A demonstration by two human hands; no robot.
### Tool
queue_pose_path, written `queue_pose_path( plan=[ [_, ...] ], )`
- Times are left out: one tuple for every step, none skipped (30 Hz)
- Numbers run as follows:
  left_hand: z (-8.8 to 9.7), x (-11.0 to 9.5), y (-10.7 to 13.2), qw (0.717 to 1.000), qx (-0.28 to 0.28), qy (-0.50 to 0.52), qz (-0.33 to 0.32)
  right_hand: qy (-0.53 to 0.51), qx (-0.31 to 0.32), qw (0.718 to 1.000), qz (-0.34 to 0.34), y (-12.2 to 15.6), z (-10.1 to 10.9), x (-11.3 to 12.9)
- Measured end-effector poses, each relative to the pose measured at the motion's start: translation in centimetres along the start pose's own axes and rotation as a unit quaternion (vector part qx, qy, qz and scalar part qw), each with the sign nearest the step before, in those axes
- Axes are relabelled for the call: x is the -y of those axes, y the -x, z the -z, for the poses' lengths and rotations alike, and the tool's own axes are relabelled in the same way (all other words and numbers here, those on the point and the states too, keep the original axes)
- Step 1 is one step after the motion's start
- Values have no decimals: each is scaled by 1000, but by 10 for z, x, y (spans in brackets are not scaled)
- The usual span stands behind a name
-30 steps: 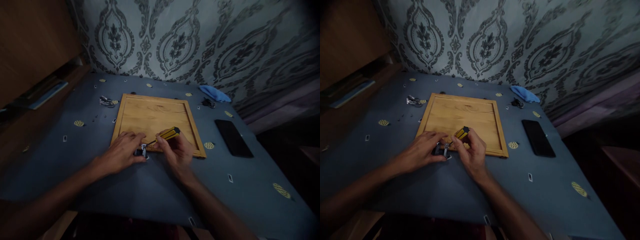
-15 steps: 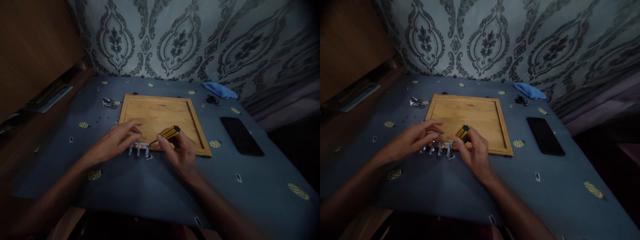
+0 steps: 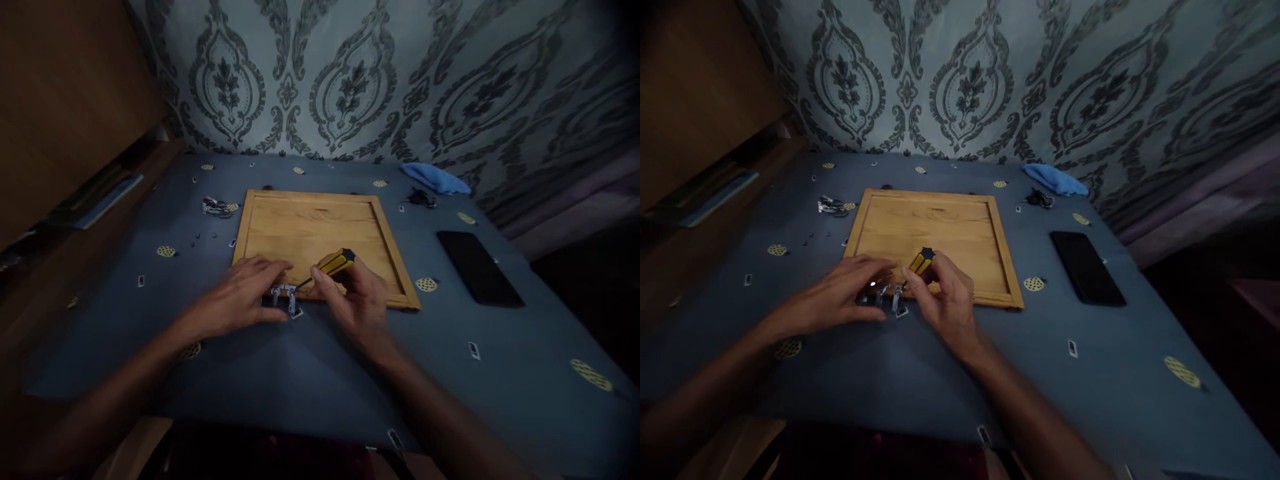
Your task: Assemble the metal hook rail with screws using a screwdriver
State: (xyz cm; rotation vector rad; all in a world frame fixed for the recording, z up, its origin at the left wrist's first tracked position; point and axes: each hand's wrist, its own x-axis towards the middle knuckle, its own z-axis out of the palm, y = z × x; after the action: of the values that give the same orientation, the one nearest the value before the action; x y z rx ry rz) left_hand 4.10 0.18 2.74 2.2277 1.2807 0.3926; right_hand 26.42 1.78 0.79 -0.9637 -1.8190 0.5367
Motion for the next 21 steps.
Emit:
queue_pose_path(
  plan=[
    [-2,-2,0,1000,-1,-12,-5,0,-2,1000,0,0,0,0],
    [-5,-3,0,1000,0,-22,-8,1,-2,1000,1,0,0,0],
    [-7,-5,0,999,1,-31,-10,2,-4,1000,2,0,0,0],
    [-9,-6,0,999,4,-41,-9,4,-6,1000,5,0,0,0],
    [-10,-7,0,999,5,-50,-6,6,-7,1000,9,0,0,0],
    [-12,-7,-1,998,6,-58,-3,7,-7,1000,14,-1,0,0],
    [-13,-8,-1,998,4,-63,-2,8,-9,1000,19,-1,0,0],
    [-14,-8,-1,998,0,-65,-3,9,-10,1000,22,-1,0,0],
    [-15,-8,-1,998,-6,-64,-5,10,-12,1000,24,-1,0,0],
    [-16,-8,-1,998,-12,-62,-7,11,-11,1000,22,-1,0,1],
    [-17,-8,-1,998,-16,-59,-9,12,-10,1000,18,0,0,1],
    [-18,-8,-1,998,-18,-57,-9,13,-9,1000,14,0,0,1],
    [-19,-8,-1,998,-18,-55,-9,12,-8,1000,11,0,0,1],
    [-19,-8,-1,998,-19,-53,-8,12,-5,1000,8,0,0,1],
    [-20,-8,-1,998,-18,-52,-7,11,-6,1000,8,0,0,1],
    [-21,-8,-1,999,-18,-51,-6,10,-7,1000,9,1,0,0],
    [-21,-8,-1,999,-18,-49,-7,10,-8,1000,10,1,0,0],
    [-22,-8,-1,999,-18,-48,-8,10,-8,1000,10,1,0,0],
    [-22,-9,-2,999,-19,-47,-8,10,-7,1000,10,1,0,0],
    [-23,-9,-2,999,-21,-47,-7,10,-6,1000,9,1,0,0],
    [-23,-9,-2,999,-23,-48,-6,10,-4,1000,8,1,0,0]
  ],
)
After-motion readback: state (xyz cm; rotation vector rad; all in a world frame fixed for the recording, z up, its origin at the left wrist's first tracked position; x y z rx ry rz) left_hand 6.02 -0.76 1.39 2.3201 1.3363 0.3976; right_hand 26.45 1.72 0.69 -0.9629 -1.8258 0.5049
